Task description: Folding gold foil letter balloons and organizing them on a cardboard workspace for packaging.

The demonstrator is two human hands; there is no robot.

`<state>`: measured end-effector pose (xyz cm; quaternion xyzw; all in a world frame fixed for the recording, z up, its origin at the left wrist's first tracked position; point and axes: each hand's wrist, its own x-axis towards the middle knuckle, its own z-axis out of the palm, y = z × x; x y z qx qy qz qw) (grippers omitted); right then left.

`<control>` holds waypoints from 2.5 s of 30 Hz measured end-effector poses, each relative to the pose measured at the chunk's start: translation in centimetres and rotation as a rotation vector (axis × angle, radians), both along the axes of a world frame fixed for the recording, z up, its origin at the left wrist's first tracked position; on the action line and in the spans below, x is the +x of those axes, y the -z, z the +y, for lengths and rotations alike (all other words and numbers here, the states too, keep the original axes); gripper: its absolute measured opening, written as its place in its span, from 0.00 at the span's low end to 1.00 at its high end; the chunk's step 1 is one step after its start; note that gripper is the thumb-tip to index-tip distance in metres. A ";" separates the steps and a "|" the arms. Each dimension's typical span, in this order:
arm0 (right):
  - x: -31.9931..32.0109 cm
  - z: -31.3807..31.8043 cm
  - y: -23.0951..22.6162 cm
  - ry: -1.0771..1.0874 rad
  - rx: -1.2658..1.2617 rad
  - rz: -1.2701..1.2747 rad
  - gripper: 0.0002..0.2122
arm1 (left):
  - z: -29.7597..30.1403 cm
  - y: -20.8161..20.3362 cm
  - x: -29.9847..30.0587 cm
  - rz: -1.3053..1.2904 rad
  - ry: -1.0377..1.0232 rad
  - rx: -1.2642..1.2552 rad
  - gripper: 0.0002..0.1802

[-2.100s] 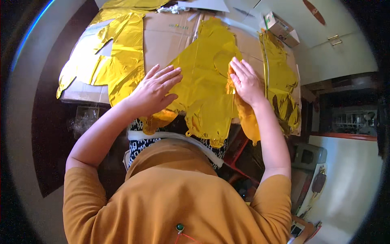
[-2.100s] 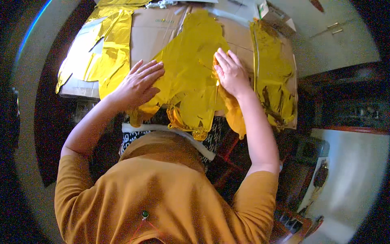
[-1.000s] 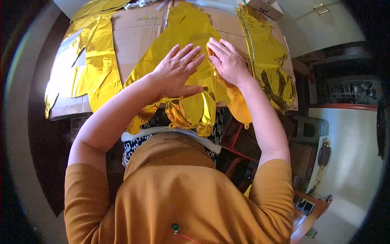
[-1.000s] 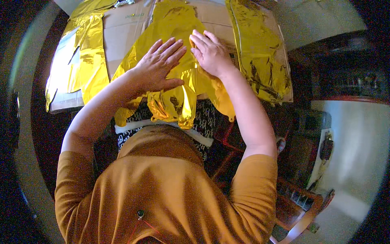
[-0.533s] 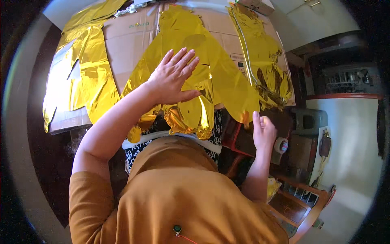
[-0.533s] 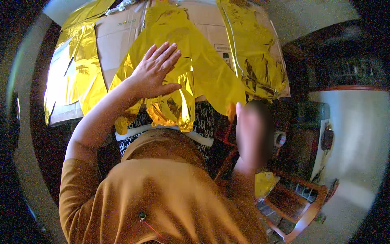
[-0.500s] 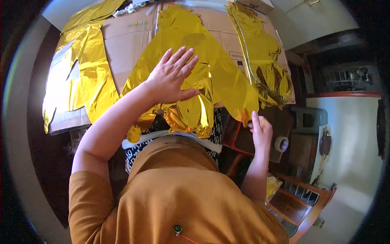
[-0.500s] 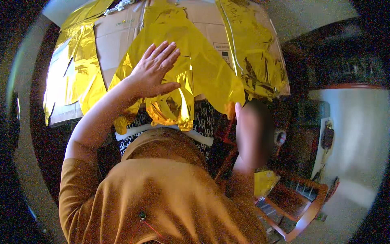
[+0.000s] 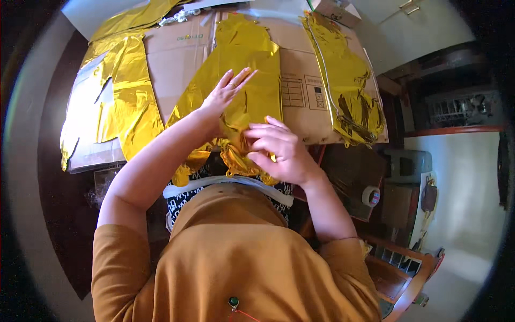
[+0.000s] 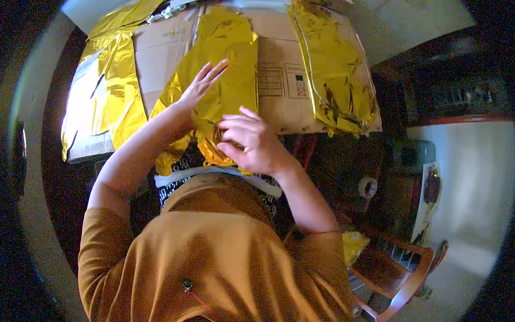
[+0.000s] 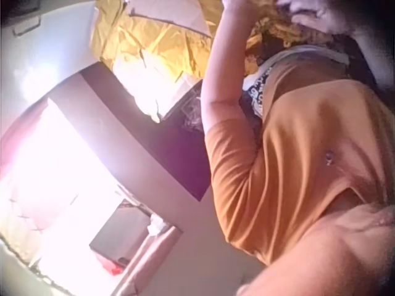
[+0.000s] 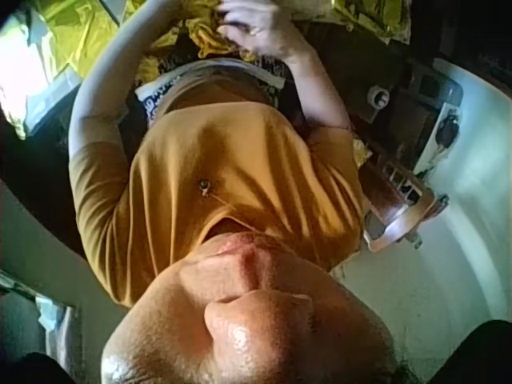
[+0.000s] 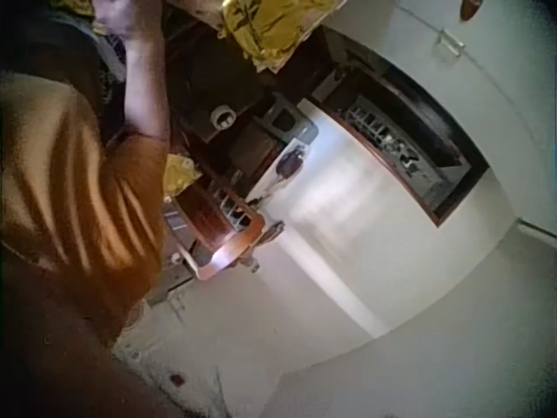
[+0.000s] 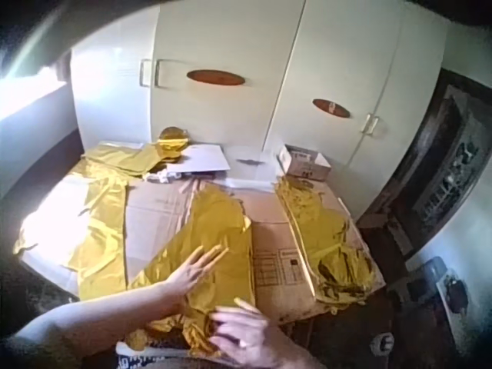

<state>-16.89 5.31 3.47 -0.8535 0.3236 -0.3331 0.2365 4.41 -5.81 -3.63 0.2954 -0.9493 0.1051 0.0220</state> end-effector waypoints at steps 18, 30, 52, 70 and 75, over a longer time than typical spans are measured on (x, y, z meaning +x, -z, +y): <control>-2.8 -7.8 4.1 0.300 -0.085 0.447 0.29 | -0.1 0.6 0.1 0.013 0.011 -0.009 0.52; -1.8 -7.3 3.4 0.294 -0.048 0.633 0.35 | 1.0 -2.8 0.0 0.229 -0.029 0.308 0.57; -2.0 -7.4 3.8 0.280 -0.121 0.738 0.36 | -7.2 -1.5 -4.7 0.461 0.041 0.198 0.27; -2.1 -0.4 2.3 0.229 0.003 0.690 0.39 | -6.9 -1.4 -4.5 0.424 0.012 0.169 0.29; -1.9 -0.6 2.1 0.230 0.006 0.704 0.39 | -6.7 -2.8 -3.7 0.688 0.015 0.207 0.26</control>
